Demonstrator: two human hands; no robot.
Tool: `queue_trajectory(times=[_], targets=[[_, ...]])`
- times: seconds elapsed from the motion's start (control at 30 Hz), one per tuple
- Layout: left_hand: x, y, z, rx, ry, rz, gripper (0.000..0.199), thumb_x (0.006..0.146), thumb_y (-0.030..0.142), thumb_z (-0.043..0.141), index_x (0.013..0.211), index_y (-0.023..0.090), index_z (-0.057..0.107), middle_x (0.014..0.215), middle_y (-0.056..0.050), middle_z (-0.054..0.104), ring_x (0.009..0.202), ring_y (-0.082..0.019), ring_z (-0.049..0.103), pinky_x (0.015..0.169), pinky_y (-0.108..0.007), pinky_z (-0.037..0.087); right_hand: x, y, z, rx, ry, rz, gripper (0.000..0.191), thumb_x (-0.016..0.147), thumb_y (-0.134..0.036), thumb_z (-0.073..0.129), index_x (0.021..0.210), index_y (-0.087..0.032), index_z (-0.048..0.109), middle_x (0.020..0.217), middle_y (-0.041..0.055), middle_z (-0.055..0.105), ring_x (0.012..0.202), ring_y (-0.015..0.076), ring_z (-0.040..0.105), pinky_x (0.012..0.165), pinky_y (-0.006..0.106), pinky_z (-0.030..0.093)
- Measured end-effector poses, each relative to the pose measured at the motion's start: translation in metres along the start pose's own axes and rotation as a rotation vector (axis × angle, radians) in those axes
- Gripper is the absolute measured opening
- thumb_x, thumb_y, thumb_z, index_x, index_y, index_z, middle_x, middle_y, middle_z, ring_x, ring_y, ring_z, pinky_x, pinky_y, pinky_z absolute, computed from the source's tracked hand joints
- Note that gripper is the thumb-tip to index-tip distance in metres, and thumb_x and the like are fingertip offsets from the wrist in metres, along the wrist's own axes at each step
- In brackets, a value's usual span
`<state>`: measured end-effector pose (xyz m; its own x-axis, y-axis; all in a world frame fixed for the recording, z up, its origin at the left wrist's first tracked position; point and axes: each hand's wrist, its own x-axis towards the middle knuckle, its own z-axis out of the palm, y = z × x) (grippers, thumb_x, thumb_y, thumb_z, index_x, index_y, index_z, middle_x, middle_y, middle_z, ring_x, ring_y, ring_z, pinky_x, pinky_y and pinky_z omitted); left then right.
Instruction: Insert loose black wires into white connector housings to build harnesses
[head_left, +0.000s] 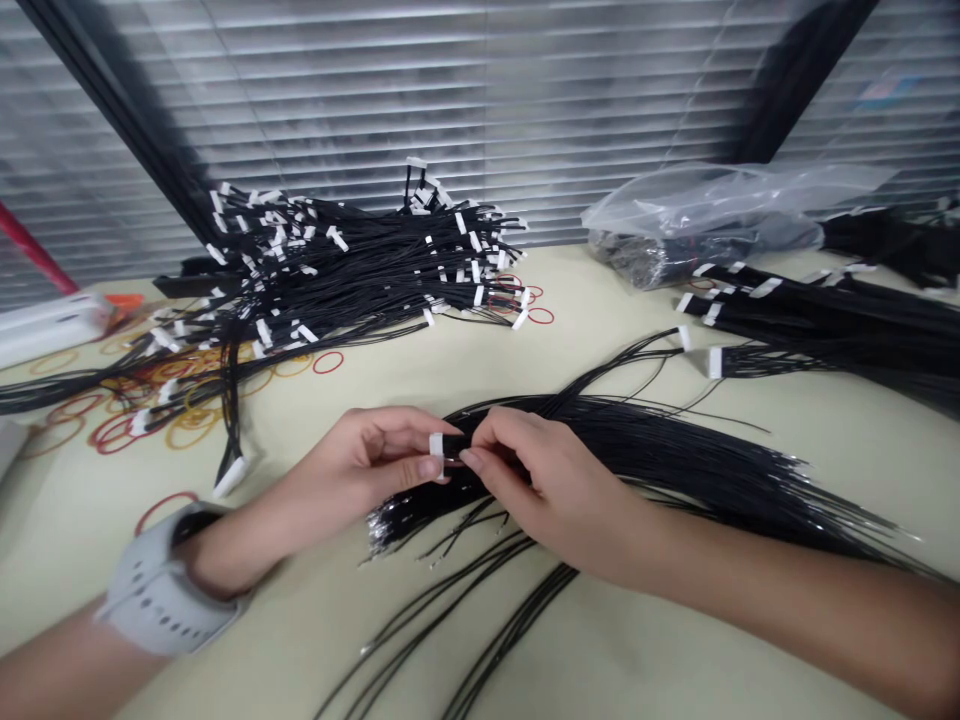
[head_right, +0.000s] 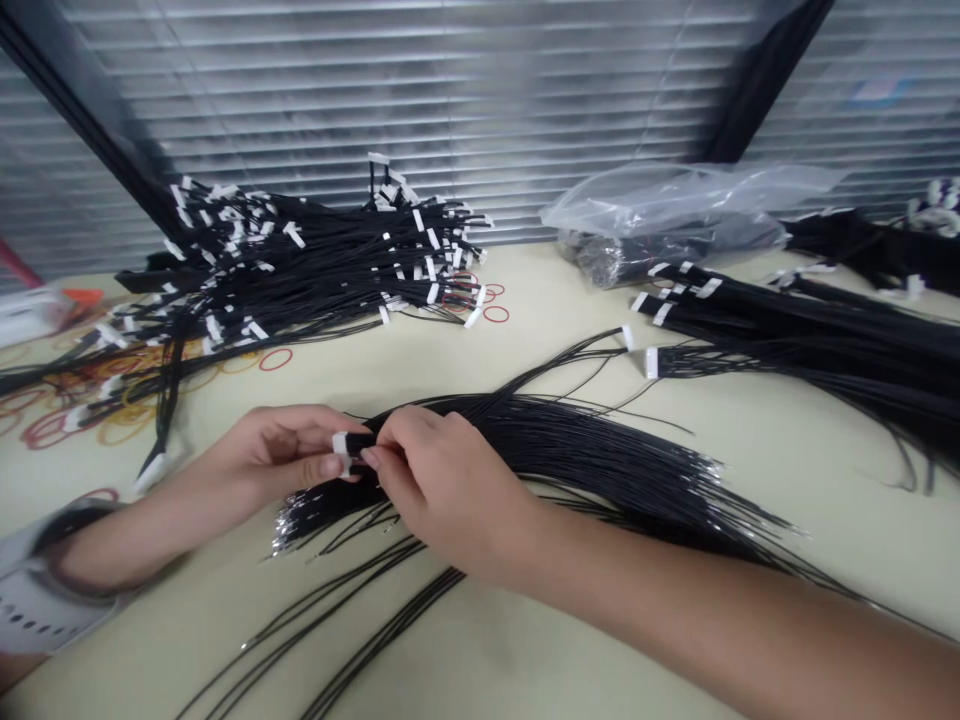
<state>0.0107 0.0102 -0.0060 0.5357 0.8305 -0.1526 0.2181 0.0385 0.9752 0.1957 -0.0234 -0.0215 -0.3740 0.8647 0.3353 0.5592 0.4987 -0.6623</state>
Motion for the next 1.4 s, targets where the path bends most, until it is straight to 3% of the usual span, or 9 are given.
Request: queue_trajectory(times=[0.4,0.63,1.07,1.4], targets=[[-0.0001,0.0013,0.0005,-0.06,-0.035,-0.007,0.016,0.073,0.008,0.063,0.085,0.017,0.066,0.072,0.003,0.07,0.067,-0.006,0.063,0.064,-0.012,0.049,-0.0011,0.0039,-0.0027,0.071,-0.038,-0.024,0.016,0.085,-0.021,0.045,0.071,-0.017,0.049,0.063,-0.0042,0.047,0.057,0.0071,0.04,0.055,0.021,0.031],[0.0005,0.0006,0.0005,-0.073,-0.057,-0.018,0.018,0.073,0.008,0.064,0.086,0.02,0.066,0.075,0.004,0.071,0.069,-0.005,0.064,0.065,-0.01,0.049,0.0009,0.0024,-0.0013,-0.002,-0.023,-0.001,0.016,0.086,-0.018,0.043,0.071,-0.015,0.047,0.066,-0.0023,0.049,0.06,0.0082,0.043,0.056,0.022,0.031],[0.0016,-0.0027,-0.002,-0.086,-0.055,-0.017,0.018,0.072,0.008,0.065,0.084,0.021,0.067,0.071,0.005,0.069,0.067,-0.004,0.062,0.063,-0.009,0.048,0.0032,0.0033,0.0004,0.061,-0.025,0.033,0.016,0.085,-0.019,0.047,0.07,-0.016,0.051,0.064,-0.0037,0.051,0.06,0.0077,0.045,0.057,0.021,0.033],[0.0005,-0.0017,-0.0002,-0.106,-0.011,0.018,0.018,0.069,0.003,0.065,0.077,0.018,0.067,0.066,0.005,0.069,0.062,-0.004,0.062,0.059,-0.009,0.048,0.0076,0.003,0.0064,0.052,0.018,-0.038,0.016,0.084,-0.017,0.047,0.067,-0.015,0.048,0.062,-0.0025,0.05,0.057,0.0078,0.043,0.054,0.021,0.032]])
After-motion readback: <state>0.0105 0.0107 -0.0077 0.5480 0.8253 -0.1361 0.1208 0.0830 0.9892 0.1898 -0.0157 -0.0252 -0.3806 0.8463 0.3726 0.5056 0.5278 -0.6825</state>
